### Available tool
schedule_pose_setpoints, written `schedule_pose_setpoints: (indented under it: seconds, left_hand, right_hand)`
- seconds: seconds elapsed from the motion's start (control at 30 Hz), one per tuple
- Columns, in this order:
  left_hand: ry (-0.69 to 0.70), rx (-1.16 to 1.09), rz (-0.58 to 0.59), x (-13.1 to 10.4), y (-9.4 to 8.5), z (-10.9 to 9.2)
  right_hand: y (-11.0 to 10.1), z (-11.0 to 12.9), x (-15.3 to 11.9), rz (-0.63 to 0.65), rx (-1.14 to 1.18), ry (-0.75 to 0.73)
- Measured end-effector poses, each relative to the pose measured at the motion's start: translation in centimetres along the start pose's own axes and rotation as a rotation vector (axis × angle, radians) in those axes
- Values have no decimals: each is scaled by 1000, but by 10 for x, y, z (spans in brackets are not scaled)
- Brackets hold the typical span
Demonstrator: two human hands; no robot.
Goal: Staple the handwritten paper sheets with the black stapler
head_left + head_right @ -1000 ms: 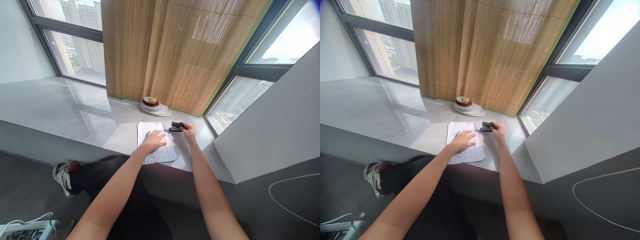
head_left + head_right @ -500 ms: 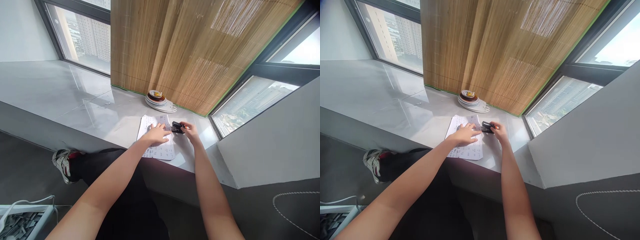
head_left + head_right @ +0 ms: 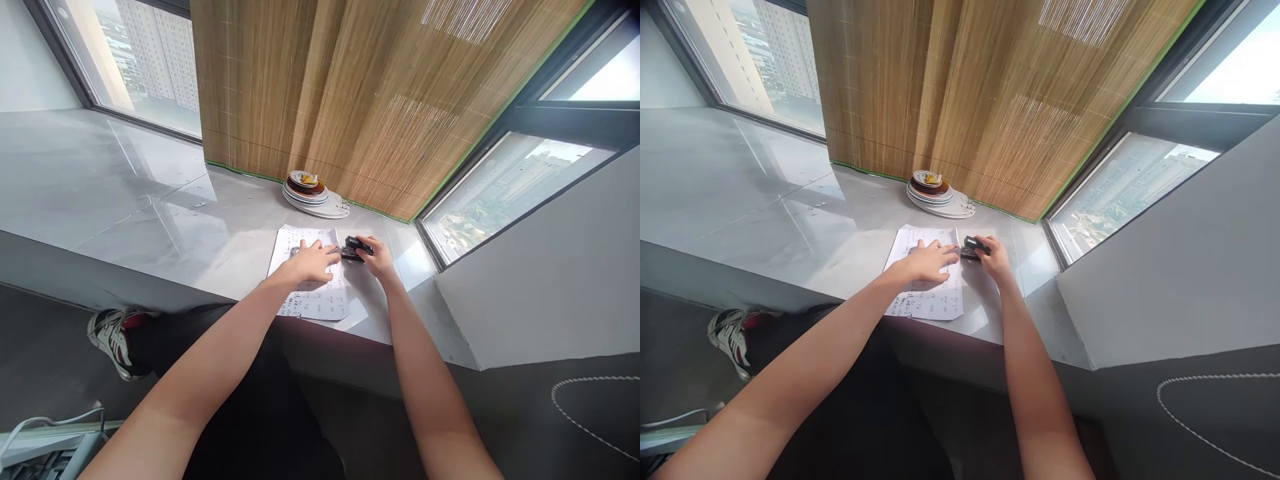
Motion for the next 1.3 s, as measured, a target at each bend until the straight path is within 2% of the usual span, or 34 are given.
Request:
schedule_pose_setpoints:
  seconds: [0.3, 0.57, 0.73, 0.83, 0.9, 1.1, 1.3]
  left_hand:
    - [33, -25, 16, 12, 5, 2]
    - [65, -83, 40, 1, 2, 0]
    - [-43, -85, -105, -1, 1, 4]
    - [-119, -82, -70, -2, 7, 5]
    - [-122, -109, -35, -6, 13, 3]
    - [-134, -122, -107, -16, 22, -3]
    - [-172, -78, -72, -14, 20, -9]
  right_hand:
    - [-3, 7, -1, 5, 36, -20]
    - [4, 14, -1, 10, -46, -78]
    - [19, 22, 2, -18, -97, -118]
    - [29, 26, 5, -33, -87, -132]
    - [34, 26, 7, -41, -85, -132]
    - [42, 26, 8, -34, -141, -136]
    - [43, 30, 7, 5, -195, -106]
Point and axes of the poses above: each hand's wrist, its own x-axis towards the middle knuckle, its own y-axis out of the palm, z = x × y, the point moved 4 cm from there along x, towards the middle knuckle, and after that the axes turned 9 degrees about -y, right-handed, at the moved point
